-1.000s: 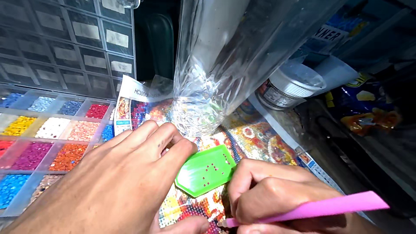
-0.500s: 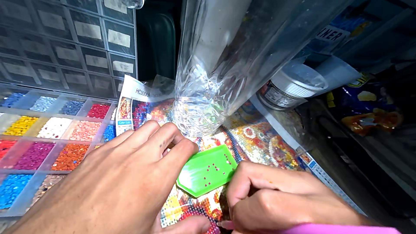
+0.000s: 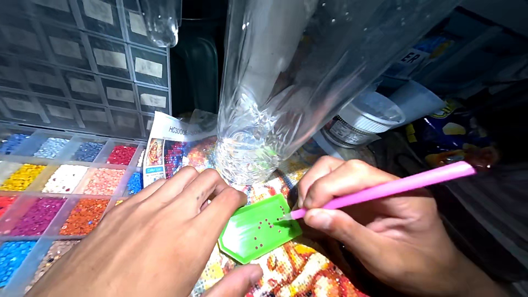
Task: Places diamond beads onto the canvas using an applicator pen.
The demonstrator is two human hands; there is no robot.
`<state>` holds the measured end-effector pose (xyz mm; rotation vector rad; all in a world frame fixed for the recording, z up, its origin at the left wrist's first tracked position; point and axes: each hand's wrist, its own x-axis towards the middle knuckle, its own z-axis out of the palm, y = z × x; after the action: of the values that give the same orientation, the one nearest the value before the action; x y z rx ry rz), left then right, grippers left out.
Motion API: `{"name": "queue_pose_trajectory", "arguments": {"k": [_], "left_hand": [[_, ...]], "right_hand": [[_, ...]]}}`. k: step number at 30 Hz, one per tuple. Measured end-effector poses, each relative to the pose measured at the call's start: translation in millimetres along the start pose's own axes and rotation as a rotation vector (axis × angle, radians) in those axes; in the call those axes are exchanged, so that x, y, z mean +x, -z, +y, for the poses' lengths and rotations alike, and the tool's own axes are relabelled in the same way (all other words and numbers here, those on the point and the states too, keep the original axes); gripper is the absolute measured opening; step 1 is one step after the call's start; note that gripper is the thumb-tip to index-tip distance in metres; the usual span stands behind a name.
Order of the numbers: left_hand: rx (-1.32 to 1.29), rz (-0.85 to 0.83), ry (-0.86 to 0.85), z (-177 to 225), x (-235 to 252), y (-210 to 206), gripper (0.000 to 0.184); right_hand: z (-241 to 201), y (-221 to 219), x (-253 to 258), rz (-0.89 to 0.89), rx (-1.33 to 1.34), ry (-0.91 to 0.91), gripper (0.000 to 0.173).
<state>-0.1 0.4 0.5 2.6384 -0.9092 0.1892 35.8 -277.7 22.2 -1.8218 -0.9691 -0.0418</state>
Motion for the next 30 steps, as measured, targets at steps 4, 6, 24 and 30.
{"name": "queue_pose_trajectory", "arguments": {"k": [4,6,24,30], "left_hand": [[-0.027,-0.031,0.006,-0.2,0.7,1.5,0.054],[-0.034,-0.033,0.005,-0.2,1.1,2.8,0.054],[-0.129,0.004,-0.089,-2.8,-1.1,5.3,0.050],[-0.186,-0.008,-0.131,0.1,-0.8,8.3,0.048]], "right_hand": [[0.1,0.8,0.5,-0.021,-0.028,-0.023,0.002],[0.0,4.4,0.7,-0.006,-0.057,-0.028,0.001],[3.5,19.4,-5.5,0.140,-0.095,-0.055,0.004],[3.3,21.6,-5.9,0.149,-0.116,-0.050,0.004]]}}
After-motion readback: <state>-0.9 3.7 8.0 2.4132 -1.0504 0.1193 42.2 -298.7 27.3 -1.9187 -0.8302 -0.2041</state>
